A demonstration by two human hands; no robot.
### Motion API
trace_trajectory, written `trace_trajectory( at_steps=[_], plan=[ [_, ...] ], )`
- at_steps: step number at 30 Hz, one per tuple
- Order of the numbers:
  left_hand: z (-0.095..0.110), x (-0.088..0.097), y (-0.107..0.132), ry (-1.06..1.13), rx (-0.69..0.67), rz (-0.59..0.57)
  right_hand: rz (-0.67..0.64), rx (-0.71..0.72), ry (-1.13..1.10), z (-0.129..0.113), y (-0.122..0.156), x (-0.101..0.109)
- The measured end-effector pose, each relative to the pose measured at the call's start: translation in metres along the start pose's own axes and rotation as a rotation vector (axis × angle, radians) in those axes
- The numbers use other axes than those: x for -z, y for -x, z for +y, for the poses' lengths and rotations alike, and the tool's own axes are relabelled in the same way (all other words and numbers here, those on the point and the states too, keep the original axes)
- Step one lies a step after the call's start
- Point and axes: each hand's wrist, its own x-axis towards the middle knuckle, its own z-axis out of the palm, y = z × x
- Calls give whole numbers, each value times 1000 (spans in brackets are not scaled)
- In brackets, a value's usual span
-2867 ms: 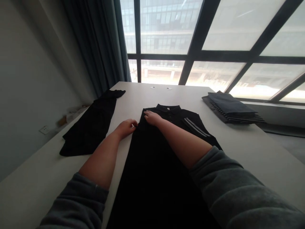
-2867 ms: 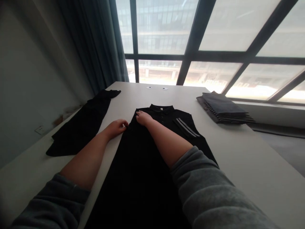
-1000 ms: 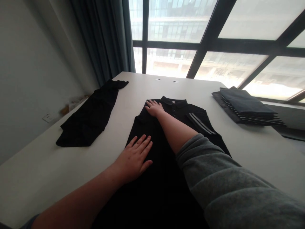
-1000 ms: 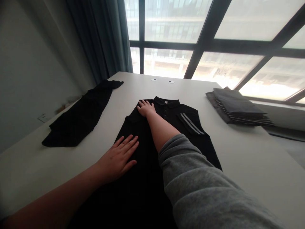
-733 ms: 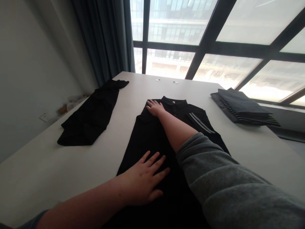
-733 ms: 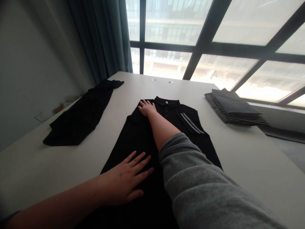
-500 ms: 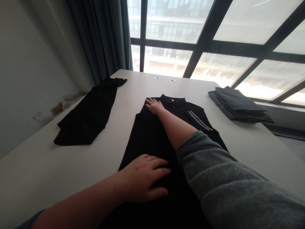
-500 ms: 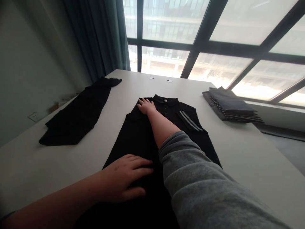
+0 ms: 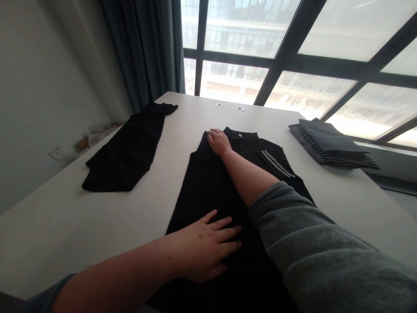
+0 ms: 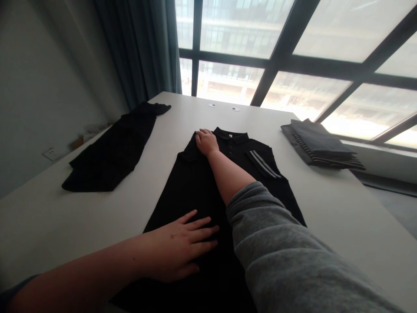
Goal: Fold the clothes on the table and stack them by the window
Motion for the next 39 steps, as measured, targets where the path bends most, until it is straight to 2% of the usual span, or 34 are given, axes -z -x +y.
trace_trajectory(
  at_steps=[2, 4, 6, 8, 12, 14, 18, 20, 22, 24, 25, 27, 29, 32, 34, 36, 39],
  plan=[
    [4, 10, 2, 111, -120, -35, 81, 9, 26, -6, 6, 7],
    [6, 16, 3, 220, -185, -19, 163, 38, 41, -13, 14, 13],
    [6, 18, 3, 303, -213, 30, 234, 132, 42, -21, 26, 17],
    [5, 17, 2, 357, -224, 100, 254, 285, 42, -31, 45, 21],
    [1, 20, 1, 329, -176, 374, 128, 566, 71, -59, 99, 29],
    [-1, 27, 4, 263, -147, 556, 60, 580, 70, -76, 128, 34],
    [-10, 43, 17, 140, -121, 885, -95, 511, 13, -112, 184, 46],
    [-18, 48, 23, 134, -57, 1000, -168, 529, -29, -127, 215, 56],
    [-27, 50, 26, 155, 49, 1058, -238, 582, -83, -139, 250, 68],
    [-38, 47, 25, 152, 173, 1029, -328, 682, -154, -148, 285, 84],
    [-43, 44, 23, 134, 234, 979, -369, 758, -181, -150, 301, 92],
    [-54, 35, 17, 60, 324, 832, -422, 953, -231, -153, 328, 106],
    [-65, 21, 8, -44, 352, 657, -439, 1123, -269, -151, 344, 116],
    [-79, -1, -4, -198, 380, 403, -449, 1220, -313, -141, 353, 123],
    [-85, -12, -9, -263, 425, 275, -444, 1181, -352, -127, 350, 128],
    [-90, -16, -9, -293, 446, 205, -445, 1060, -386, -102, 343, 139],
    [-94, -15, -4, -304, 455, 159, -479, 695, -342, -43, 333, 164]
  ],
)
